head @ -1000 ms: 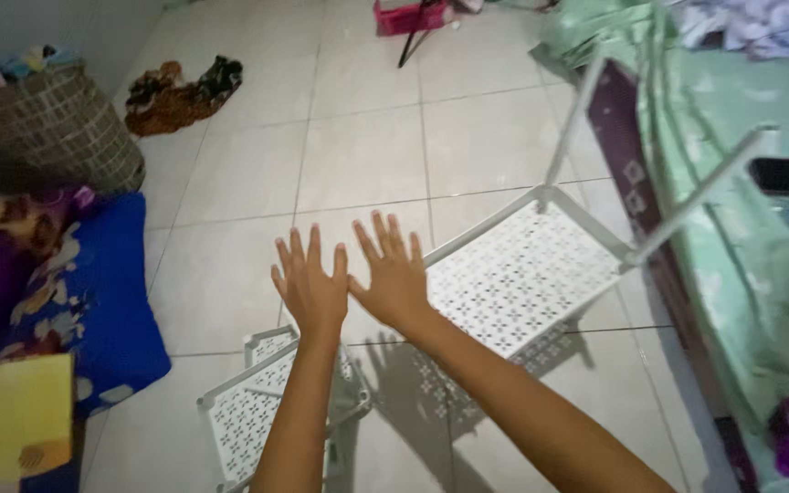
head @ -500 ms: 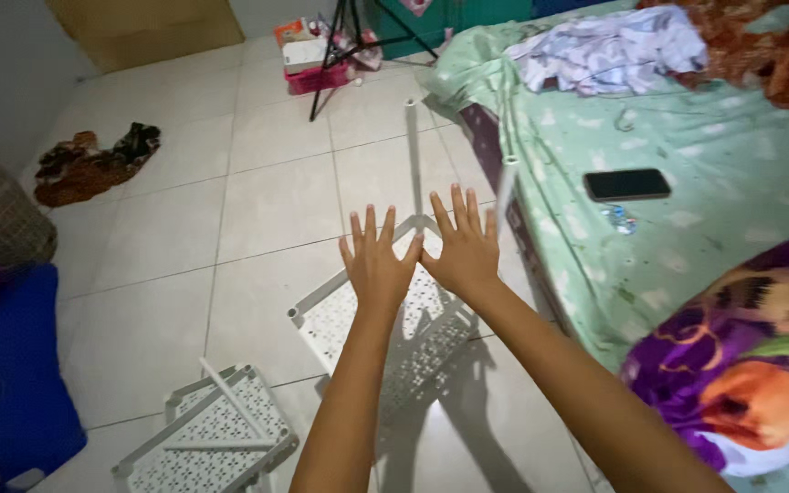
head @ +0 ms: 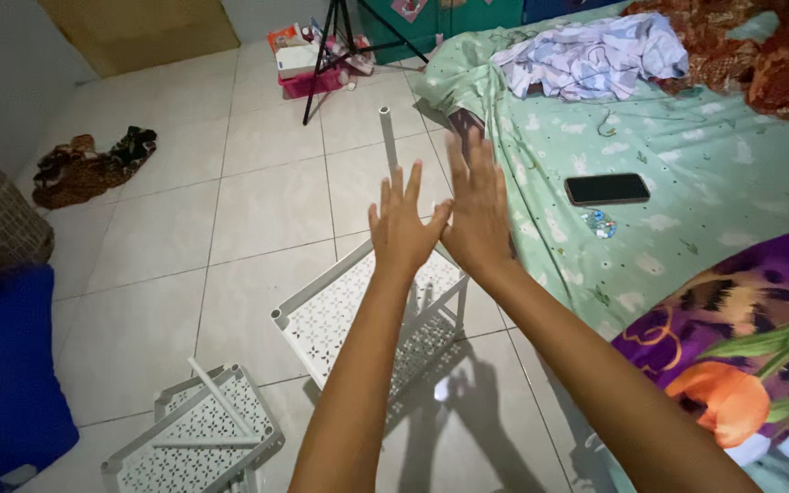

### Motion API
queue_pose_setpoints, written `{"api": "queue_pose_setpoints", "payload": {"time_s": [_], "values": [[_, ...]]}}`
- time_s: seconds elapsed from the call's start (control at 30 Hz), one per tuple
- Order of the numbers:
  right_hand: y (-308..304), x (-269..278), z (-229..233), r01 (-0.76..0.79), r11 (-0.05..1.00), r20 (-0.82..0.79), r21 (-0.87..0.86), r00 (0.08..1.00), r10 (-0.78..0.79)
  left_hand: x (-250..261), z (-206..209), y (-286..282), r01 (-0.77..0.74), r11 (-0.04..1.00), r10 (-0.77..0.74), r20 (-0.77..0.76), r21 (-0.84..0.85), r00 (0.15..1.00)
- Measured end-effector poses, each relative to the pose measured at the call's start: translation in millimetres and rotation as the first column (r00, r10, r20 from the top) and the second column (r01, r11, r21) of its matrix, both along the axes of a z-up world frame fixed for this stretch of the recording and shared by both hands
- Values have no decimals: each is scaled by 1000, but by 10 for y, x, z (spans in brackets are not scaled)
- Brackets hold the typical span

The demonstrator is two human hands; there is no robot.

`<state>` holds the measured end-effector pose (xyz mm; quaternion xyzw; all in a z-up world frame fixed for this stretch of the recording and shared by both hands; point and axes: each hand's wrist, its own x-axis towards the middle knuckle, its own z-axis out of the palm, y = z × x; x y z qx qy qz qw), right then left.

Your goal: The person disassembles a white plastic shelving unit by removing the vertical poles from the perforated shelves. They then reassemble the unit by inserting the poles back into the shelf corners and securing them with small plastic fasteners.

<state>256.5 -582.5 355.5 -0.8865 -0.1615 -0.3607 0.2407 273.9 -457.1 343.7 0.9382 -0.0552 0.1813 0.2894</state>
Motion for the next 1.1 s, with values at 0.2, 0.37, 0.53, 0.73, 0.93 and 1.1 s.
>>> {"api": "queue_pose_setpoints", "payload": {"time_s": [0.2, 0.37, 0.53, 0.73, 0.93, 1.1], "values": [[-144, 153, -319, -119, 973, -27, 198, 992, 127, -28, -255, -180, 72, 979, -99, -136, -193, 986], [-267, 343, -877, -66, 907, -203, 416, 965, 163, -15, -621, -316, 176, 920, -264, -223, -350, 938], [-288, 413, -1587, 64, 832, -455, 551, 859, 235, 14, -1077, -383, 212, 869, -368, -299, -446, 881], [-159, 294, -1908, 127, 832, -508, 541, 837, 203, -10, -1623, -298, 113, 815, -348, -323, -569, 880], [427, 87, -1749, 67, 818, -523, 571, 798, 300, -109, -1857, 187, 88, 844, -212, -179, -529, 961], [937, -101, -1627, 26, 768, -518, 640, 753, 406, -409, -1953, 697, 4, 984, -37, -184, -177, 982]]}}
